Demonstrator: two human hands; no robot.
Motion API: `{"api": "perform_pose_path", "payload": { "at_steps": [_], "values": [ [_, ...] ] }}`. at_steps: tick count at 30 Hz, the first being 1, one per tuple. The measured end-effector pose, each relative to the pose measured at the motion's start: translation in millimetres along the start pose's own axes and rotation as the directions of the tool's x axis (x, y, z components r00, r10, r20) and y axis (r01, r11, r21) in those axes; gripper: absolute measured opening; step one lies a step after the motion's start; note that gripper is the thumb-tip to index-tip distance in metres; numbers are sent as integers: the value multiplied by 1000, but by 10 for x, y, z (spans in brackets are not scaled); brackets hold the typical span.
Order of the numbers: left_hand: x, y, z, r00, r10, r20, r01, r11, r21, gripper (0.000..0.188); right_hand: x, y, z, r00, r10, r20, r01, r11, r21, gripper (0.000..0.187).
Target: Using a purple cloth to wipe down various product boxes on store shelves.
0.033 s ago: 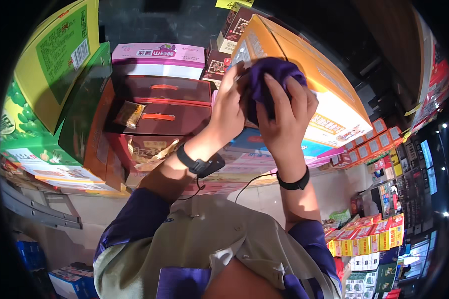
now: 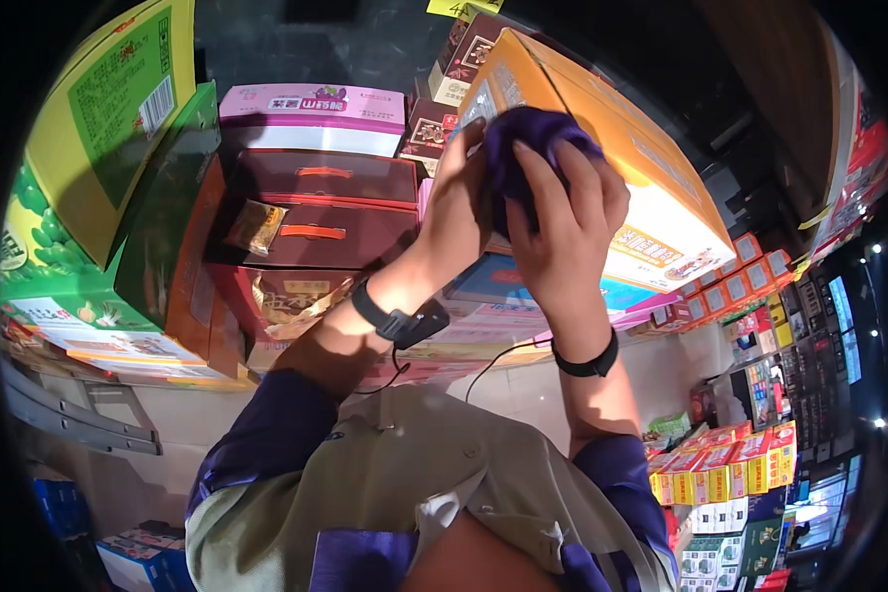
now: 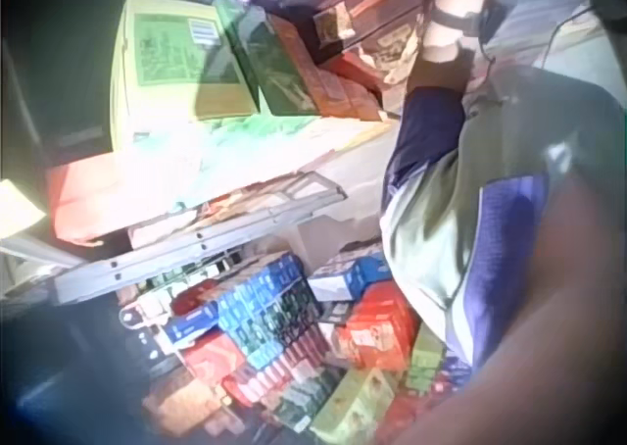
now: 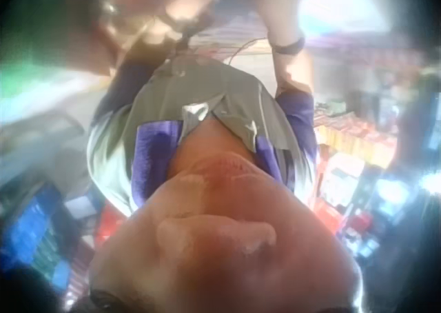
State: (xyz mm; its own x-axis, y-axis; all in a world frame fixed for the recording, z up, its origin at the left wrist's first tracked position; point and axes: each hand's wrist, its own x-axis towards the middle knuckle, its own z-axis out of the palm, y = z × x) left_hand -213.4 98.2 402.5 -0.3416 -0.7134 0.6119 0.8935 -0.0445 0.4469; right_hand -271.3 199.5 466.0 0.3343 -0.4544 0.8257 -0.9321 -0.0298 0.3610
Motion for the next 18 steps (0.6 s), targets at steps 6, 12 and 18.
{"api": "perform_pose_path", "payload": {
  "at_steps": [6,12,18],
  "values": [
    [236,-47,-378,931,265,250,-340,388,856,39,302,-257,72,952,-2,306,96,951,-293,50],
    [-154,-478,-814,970,98,224,-237,597,766,41,15,-417,375,885,-71,460,235,921,-310,42],
    [-313,-564,-835,913,-8,407,-396,216,893,45,-40,-399,497,797,-91,597,292,923,-250,33]
  ]
}}
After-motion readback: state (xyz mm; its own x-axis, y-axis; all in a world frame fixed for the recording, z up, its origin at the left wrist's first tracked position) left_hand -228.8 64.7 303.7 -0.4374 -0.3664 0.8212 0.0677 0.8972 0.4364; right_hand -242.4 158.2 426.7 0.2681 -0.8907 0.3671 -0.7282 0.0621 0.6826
